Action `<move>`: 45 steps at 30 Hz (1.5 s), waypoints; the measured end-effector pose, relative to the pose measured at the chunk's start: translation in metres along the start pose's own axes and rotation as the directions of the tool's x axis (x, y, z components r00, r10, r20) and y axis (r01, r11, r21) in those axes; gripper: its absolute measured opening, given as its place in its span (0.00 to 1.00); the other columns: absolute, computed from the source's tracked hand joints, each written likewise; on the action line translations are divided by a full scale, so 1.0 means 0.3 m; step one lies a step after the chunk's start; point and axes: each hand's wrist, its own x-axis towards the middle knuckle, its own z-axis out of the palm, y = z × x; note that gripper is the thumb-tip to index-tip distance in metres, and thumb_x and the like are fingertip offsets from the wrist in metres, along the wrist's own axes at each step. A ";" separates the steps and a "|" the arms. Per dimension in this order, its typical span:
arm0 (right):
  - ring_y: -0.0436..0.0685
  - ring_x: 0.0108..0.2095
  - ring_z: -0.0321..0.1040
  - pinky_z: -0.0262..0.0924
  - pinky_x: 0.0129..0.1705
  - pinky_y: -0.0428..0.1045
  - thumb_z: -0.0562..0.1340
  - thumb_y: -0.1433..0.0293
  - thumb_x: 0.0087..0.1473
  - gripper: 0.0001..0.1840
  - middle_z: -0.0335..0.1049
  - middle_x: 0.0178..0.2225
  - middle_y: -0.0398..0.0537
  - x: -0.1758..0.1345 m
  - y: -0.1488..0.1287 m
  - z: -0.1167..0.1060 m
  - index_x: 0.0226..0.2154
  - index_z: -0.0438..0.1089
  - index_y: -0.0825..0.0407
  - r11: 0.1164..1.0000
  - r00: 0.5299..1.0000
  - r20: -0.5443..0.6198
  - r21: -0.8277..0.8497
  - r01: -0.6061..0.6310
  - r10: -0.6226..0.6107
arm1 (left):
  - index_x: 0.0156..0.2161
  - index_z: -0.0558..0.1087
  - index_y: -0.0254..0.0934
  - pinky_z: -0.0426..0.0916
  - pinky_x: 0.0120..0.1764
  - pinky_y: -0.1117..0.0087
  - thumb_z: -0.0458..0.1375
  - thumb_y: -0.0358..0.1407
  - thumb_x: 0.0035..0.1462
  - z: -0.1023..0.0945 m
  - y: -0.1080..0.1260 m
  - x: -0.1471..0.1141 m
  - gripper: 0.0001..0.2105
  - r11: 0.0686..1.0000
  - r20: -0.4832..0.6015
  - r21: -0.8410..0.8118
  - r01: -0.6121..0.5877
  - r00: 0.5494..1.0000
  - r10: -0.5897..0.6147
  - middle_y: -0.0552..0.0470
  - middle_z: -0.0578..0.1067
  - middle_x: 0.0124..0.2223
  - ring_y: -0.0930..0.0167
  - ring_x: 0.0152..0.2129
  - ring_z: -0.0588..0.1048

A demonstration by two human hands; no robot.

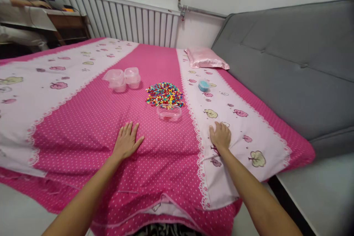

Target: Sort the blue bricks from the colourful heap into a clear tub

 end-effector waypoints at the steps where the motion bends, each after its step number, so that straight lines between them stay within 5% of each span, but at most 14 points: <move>1: 0.64 0.58 0.54 0.45 0.59 0.59 0.47 0.59 0.61 0.28 0.61 0.57 0.63 -0.002 -0.002 -0.005 0.56 0.64 0.59 1.000 1.000 0.003 0.004 -0.005 0.005 | 0.65 0.55 0.29 0.46 0.62 0.51 0.42 0.52 0.61 -0.003 0.000 -0.007 0.35 1.000 0.022 -0.004 0.000 1.000 0.000 0.32 0.53 0.67 0.53 0.64 0.51; 27: 0.64 0.59 0.55 0.46 0.60 0.59 0.43 0.59 0.62 0.30 0.61 0.58 0.61 -0.014 0.016 -0.007 0.57 0.63 0.58 1.000 1.000 0.018 -0.023 0.009 -0.008 | 0.67 0.51 0.31 0.40 0.63 0.51 0.43 0.54 0.59 0.007 -0.006 0.002 0.37 0.998 0.122 -0.032 0.049 0.992 -0.045 0.34 0.47 0.69 0.54 0.66 0.44; 38: 0.71 0.61 0.51 0.43 0.61 0.63 0.42 0.53 0.59 0.34 0.55 0.62 0.59 -0.062 0.410 -0.070 0.61 0.58 0.53 0.952 0.957 0.051 -0.129 -0.278 0.286 | 0.67 0.52 0.32 0.40 0.63 0.51 0.44 0.54 0.59 -0.005 0.000 0.001 0.37 0.998 0.131 -0.017 0.057 0.990 -0.055 0.35 0.49 0.68 0.55 0.66 0.45; 43: 0.74 0.62 0.47 0.41 0.60 0.68 0.46 0.53 0.56 0.37 0.55 0.61 0.67 0.006 0.291 -0.111 0.60 0.57 0.58 0.854 0.853 0.059 0.000 -0.520 0.519 | 0.66 0.54 0.32 0.44 0.61 0.49 0.47 0.53 0.57 -0.033 0.001 0.011 0.37 0.998 0.151 -0.027 0.064 0.987 -0.060 0.34 0.51 0.68 0.52 0.65 0.48; 45: 0.73 0.64 0.44 0.41 0.61 0.67 0.47 0.53 0.56 0.37 0.52 0.63 0.66 0.059 0.192 -0.141 0.61 0.56 0.59 0.893 0.898 0.015 0.092 -0.440 0.440 | 0.64 0.58 0.33 0.51 0.59 0.47 0.48 0.53 0.56 -0.071 -0.003 0.038 0.36 0.996 0.154 -0.066 0.059 0.987 -0.048 0.34 0.57 0.65 0.50 0.62 0.54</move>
